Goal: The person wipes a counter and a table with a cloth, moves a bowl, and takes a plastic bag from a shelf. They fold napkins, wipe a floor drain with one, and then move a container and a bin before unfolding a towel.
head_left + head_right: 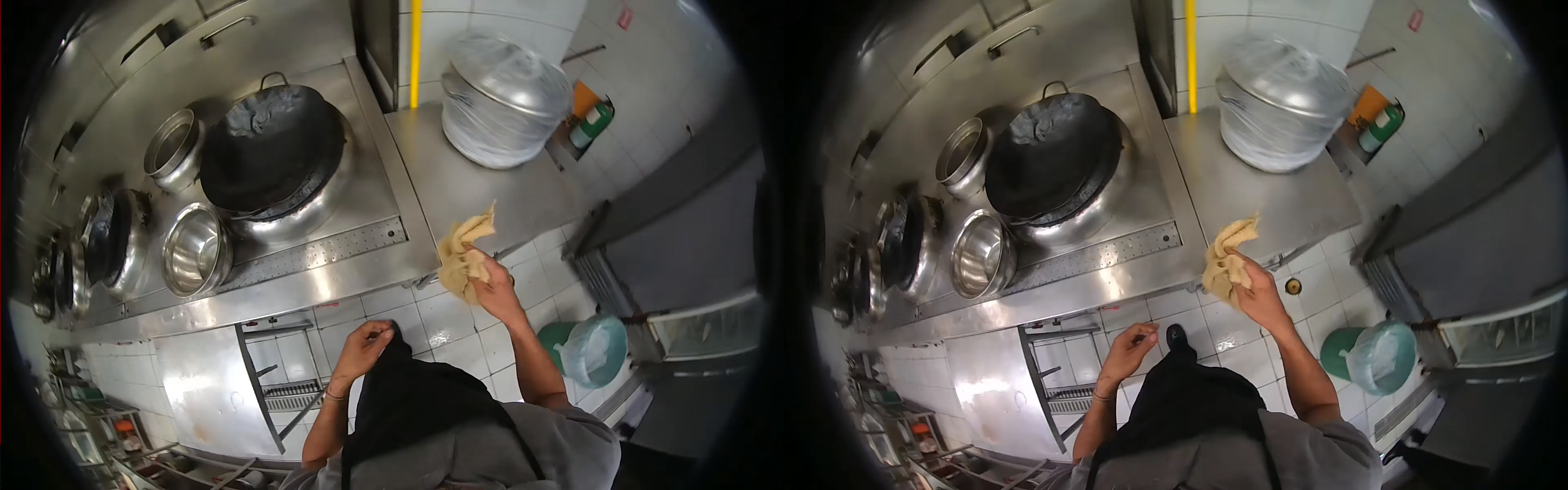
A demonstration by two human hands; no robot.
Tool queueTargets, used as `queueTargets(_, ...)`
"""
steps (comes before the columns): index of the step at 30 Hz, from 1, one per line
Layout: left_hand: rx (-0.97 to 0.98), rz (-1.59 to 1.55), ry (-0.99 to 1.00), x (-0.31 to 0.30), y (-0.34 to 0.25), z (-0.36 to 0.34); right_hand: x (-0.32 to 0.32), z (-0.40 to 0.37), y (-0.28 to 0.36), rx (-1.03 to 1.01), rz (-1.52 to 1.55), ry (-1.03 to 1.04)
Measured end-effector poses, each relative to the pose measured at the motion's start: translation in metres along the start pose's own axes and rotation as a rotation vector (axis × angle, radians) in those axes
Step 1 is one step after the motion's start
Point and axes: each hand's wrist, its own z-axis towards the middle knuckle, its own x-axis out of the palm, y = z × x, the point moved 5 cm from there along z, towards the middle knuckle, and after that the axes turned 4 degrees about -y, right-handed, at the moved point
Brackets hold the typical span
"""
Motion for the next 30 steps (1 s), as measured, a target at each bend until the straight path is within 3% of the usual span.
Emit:
queueTargets(3, -0.135, 0.284, -0.127, -0.037, 0.055, 0.000, 0.026, 0.044, -0.044, -0.036, -1.052, 0.132)
queueTargets(4, -0.157, 0.365, -0.134, -0.046, 0.079, -0.002, 0.034, 0.059, -0.083, 0.015, -0.877, 0.193)
queueTargets(7, -0.244, 0.423, -0.132, -0.050, 0.126, -0.018, 0.067, 0.091, -0.156, -0.159, -1.039, 0.111)
queueTargets(13, -0.371, 0.415, -0.180, -0.054, 0.164, -0.023, 0.081, 0.193, -0.157, -0.336, -1.023, 0.071)
queueTargets(16, -0.405, 0.422, -0.284, -0.054, 0.151, -0.017, 0.087, 0.273, -0.167, -0.394, -1.057, 0.010)
queueTargets(19, -0.471, 0.433, -0.466, -0.050, 0.153, -0.030, 0.088, 0.363, -0.177, -0.369, -1.033, 0.034)
queueTargets(23, -0.670, 0.440, -0.666, -0.023, 0.164, -0.090, 0.062, 0.475, -0.202, -0.100, -1.026, -0.154)
queueTargets(25, -0.843, 0.304, -0.662, 0.006, 0.189, -0.129, 0.048, 0.515, -0.211, 0.031, -1.003, -0.281)
queueTargets(27, -0.928, 0.203, -0.671, 0.047, 0.147, -0.136, 0.044, 0.539, -0.224, 0.110, -0.936, -0.371)
queueTargets(29, -0.916, 0.358, -0.467, 0.077, 0.194, -0.166, 0.048, 0.543, -0.220, 0.137, -0.887, -0.444)
queueTargets(30, -0.912, 0.309, -0.468, 0.096, 0.215, -0.180, 0.052, 0.541, -0.216, 0.149, -0.867, -0.480)
